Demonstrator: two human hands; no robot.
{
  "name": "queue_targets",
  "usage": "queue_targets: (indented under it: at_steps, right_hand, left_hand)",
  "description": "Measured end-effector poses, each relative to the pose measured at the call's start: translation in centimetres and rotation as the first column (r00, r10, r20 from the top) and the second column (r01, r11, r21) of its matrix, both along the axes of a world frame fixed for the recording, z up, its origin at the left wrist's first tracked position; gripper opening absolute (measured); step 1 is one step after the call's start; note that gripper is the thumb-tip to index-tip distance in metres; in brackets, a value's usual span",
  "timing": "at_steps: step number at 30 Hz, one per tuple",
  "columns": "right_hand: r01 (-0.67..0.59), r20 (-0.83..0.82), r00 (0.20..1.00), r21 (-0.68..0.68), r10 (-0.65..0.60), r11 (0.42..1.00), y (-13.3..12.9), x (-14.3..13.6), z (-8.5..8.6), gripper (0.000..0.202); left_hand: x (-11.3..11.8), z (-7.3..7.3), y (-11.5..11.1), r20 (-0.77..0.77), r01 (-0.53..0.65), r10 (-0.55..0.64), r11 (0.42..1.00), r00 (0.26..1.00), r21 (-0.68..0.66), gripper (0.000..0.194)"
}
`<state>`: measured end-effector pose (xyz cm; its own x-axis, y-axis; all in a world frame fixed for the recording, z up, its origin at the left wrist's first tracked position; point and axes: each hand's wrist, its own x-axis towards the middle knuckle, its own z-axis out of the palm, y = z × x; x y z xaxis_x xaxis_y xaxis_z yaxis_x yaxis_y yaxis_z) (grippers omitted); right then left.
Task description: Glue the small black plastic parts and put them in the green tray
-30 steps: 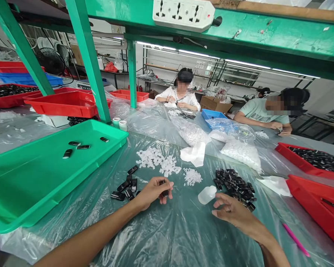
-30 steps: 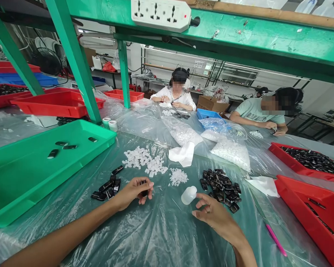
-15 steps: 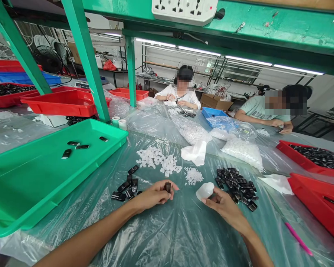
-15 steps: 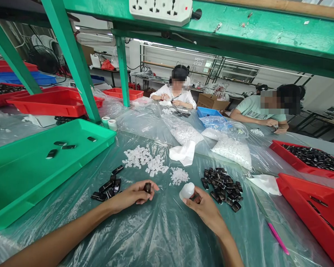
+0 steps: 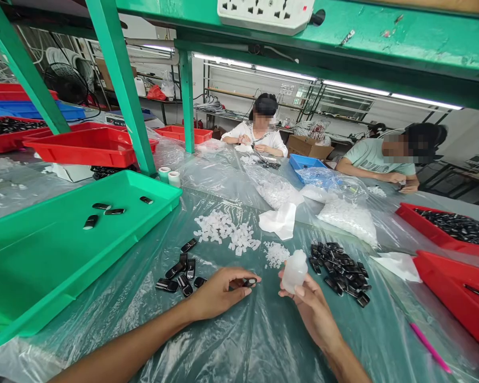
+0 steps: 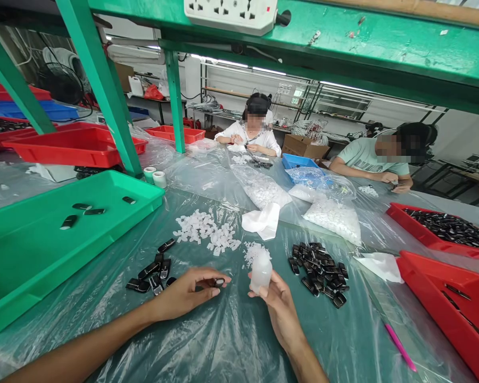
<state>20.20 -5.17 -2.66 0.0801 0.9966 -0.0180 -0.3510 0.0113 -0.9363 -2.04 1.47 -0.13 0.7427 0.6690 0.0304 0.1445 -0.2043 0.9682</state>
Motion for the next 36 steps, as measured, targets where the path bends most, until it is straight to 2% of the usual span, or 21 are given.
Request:
queue_targets:
  at_steps: [5, 10, 14, 17, 26, 30, 36]
  right_hand:
    - [-0.043, -0.326, 0.944, 0.013, 0.045, 0.999, -0.1, -1.1, 0.6, 0.022]
    - [0.006, -0.42, 0.907, -0.081, -0.04, 0.997, 0.0, -1.4, 0.4, 0.025]
    - [0.05, -0.344, 0.935, -0.127, -0.091, 0.991, 0.1, -1.4, -0.1, 0.025]
    - [0.051, -0.269, 0.959, -0.133, -0.086, 0.99, 0.1, -1.5, -0.4, 0.026]
    - [0.079, -0.049, 0.995, -0.082, -0.083, 0.993, 0.1, -1.7, -0.6, 0.024]
    - [0.112, 0.117, 0.987, -0.051, -0.106, 0.992, -0.1, -1.6, -0.5, 0.023]
    - [0.136, 0.34, 0.932, 0.006, -0.13, 0.991, -0.6, -1.3, -0.4, 0.024]
  left_hand:
    - [0.1, -0.3, -0.2, 0.01, -0.015, 0.015, 1.0, 1.0, 0.014, 0.033]
    - [0.4, -0.3, -0.3, 0.024, -0.025, 0.024, 1.0, 0.999, 0.016, 0.032]
    - [0.4, -0.3, -0.3, 0.005, -0.05, 0.05, 0.997, 0.999, 0.064, 0.03]
    - [0.3, -0.3, -0.2, -0.029, -0.06, 0.063, 0.992, 0.998, 0.11, 0.03]
    - [0.4, -0.2, -0.2, -0.073, -0.062, 0.08, 0.974, 0.994, 0.217, 0.03]
    - [0.4, -0.4, -0.2, -0.085, -0.053, 0.076, 0.966, 0.993, 0.253, 0.027]
    - [0.4, -0.5, -0.2, -0.094, -0.056, 0.085, 0.958, 0.992, 0.28, 0.025]
